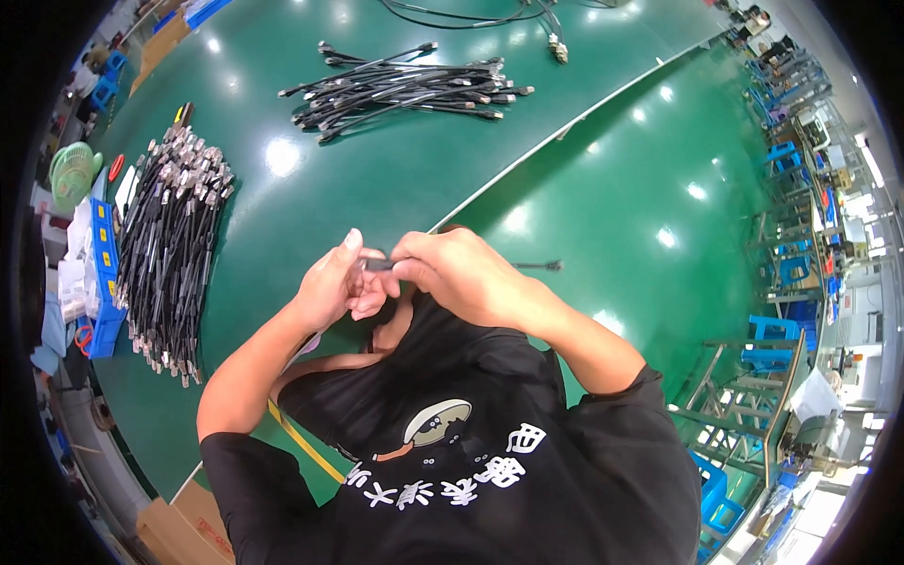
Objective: The person assembles electrical cable harnesses by attaching connectors to electrical wires by hand, then organizes the finished units on a workbench.
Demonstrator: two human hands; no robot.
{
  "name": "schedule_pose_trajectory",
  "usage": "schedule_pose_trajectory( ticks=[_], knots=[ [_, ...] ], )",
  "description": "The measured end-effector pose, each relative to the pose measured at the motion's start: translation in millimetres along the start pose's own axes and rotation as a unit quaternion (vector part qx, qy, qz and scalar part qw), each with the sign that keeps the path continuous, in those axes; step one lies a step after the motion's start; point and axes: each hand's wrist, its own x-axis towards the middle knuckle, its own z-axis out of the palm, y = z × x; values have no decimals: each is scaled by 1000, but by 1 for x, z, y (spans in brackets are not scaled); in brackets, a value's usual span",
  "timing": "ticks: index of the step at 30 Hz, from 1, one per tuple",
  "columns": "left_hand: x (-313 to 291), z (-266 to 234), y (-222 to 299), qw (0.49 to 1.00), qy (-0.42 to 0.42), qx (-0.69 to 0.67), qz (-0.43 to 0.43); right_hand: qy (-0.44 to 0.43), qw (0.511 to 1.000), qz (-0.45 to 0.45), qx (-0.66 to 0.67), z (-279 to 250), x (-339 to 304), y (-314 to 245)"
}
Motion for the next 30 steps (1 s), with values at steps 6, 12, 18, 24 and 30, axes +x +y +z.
schedule_pose_trajectory(
  ticks=[6, 12, 18, 24, 30],
  knots=[
    [4, -5, 0, 996, 37, -63, 53, 69, 997, -10, -29, -8, -3, 4],
    [4, -2, 0, 997, -16, -21, 78, 123, 982, -68, -129, -9, -6, 10],
    [2, -2, -2, 982, 20, 154, 103, 38, 998, 53, -10, -11, -2, -1],
    [2, 1, -3, 908, 48, 343, 235, -27, 980, 133, 143, -13, 1, 1],
    [1, 3, 3, 860, 58, 410, 300, 14, 972, 176, 152, -11, 1, -3]
  ],
)
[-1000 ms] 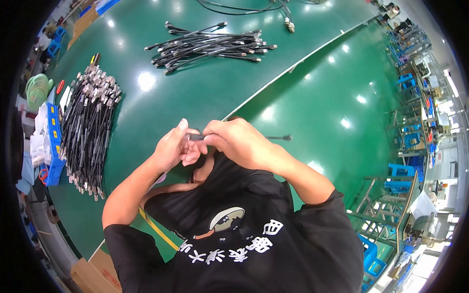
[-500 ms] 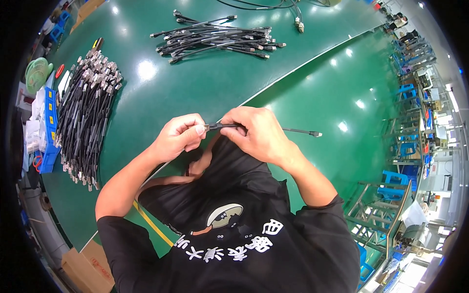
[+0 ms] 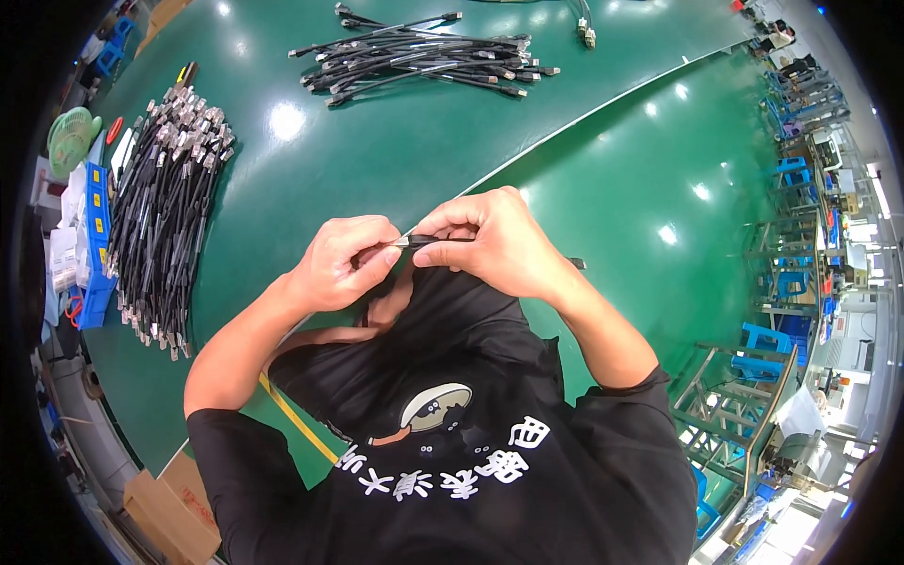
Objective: The person assembles electrical cable harnesses by attaching connectors to electrical wires by hand, then organizes the finished units on a workbench.
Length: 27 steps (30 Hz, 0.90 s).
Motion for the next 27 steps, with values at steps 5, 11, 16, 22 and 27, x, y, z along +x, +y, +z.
schedule_pose_trajectory(
  ticks=[5, 11, 16, 22, 27],
  knots=[
    [3, -3, 3, 996, 11, 64, 58, 84, 928, -308, -192, 4, 3, 6],
    [5, -5, 3, 988, 8, 106, 110, 125, 892, -361, -243, 9, 1, 7],
    [5, -6, 5, 981, 0, 137, 137, 79, 950, -251, -167, 9, -5, 0],
    [5, -9, 5, 973, -2, 166, 158, 122, 874, -374, -284, 12, -2, 5],
    [6, -9, 8, 968, 0, 191, 164, 122, 865, -388, -293, 9, 0, 3]
  ],
)
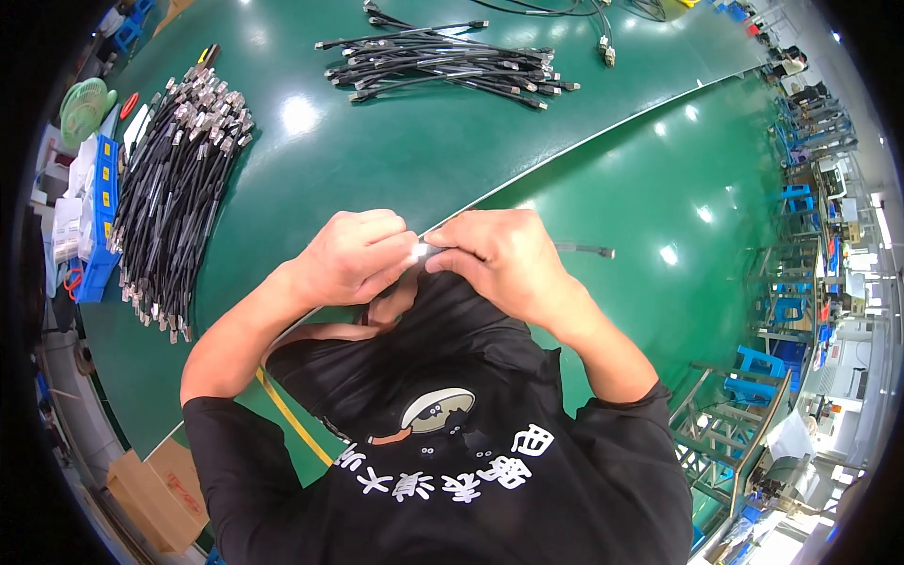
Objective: The person assembles electrical cable harnesses by attaching connectors to electrical wires by hand, then organizes the finished units on a workbench.
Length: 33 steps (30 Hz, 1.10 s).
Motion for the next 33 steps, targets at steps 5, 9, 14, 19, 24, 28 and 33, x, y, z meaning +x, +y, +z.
schedule_pose_trajectory(
  ticks=[5, 9, 14, 19, 24, 28, 33],
  knots=[
    [-1, 0, 1, 1000, -7, 0, -2, -53, 990, 92, 89, -5, 1, -1],
    [-4, 6, -6, 996, 26, -82, -27, -27, 999, -1, 44, -4, 5, 4],
    [-4, 5, -2, 734, -24, -565, -376, -36, 999, 37, -7, 3, 1, 7],
    [-7, 8, -2, 638, -31, -658, -399, -18, 998, -16, -54, 17, -6, 17],
    [-7, 9, -1, 618, -14, -673, -406, 52, 998, 9, 41, 26, -6, 21],
    [-3, 8, 0, 603, -20, -680, -417, 30, 999, 23, 37, 21, -6, 23],
    [-6, 14, -5, 622, -45, -649, -436, -75, 994, 4, -76, 12, -2, 16]
  ],
)
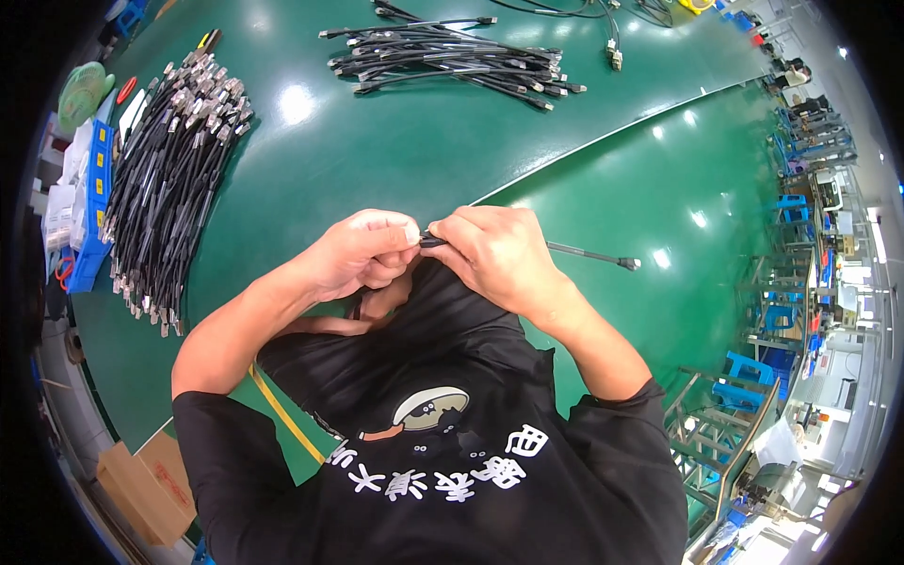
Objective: The person assembles electrical cable harnesses by attaching connectors to electrical wires by hand, then organizes the finished units on a workbench.
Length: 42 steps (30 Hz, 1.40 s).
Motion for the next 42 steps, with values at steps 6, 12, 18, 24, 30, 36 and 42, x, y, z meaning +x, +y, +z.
schedule_pose_trajectory(
  ticks=[6, 12, 18, 24, 30, 36, 42],
  knots=[
    [-2, -4, 6, 998, 9, 30, 50, -40, 987, 96, 124, -15, 4, 4],
    [-5, 1, 5, 984, -1, 160, 76, -37, 987, 86, 133, -22, -1, -5],
    [-7, 0, 3, 956, 10, 271, 111, -28, 994, 47, 94, -16, -6, -7],
    [-8, -1, 3, 918, 11, 357, 172, 19, 998, 1, 64, -13, -4, -9],
    [-2, 0, 2, 952, -2, 275, 135, 34, 998, -16, 56, -11, 1, -6],
    [5, -18, -1, 981, -12, 78, 175, -36, 980, 134, 140, -35, 19, -4],
    [11, -32, 13, 928, 153, -43, 337, -27, 934, 256, 246, -41, 26, 76]
  ],
)
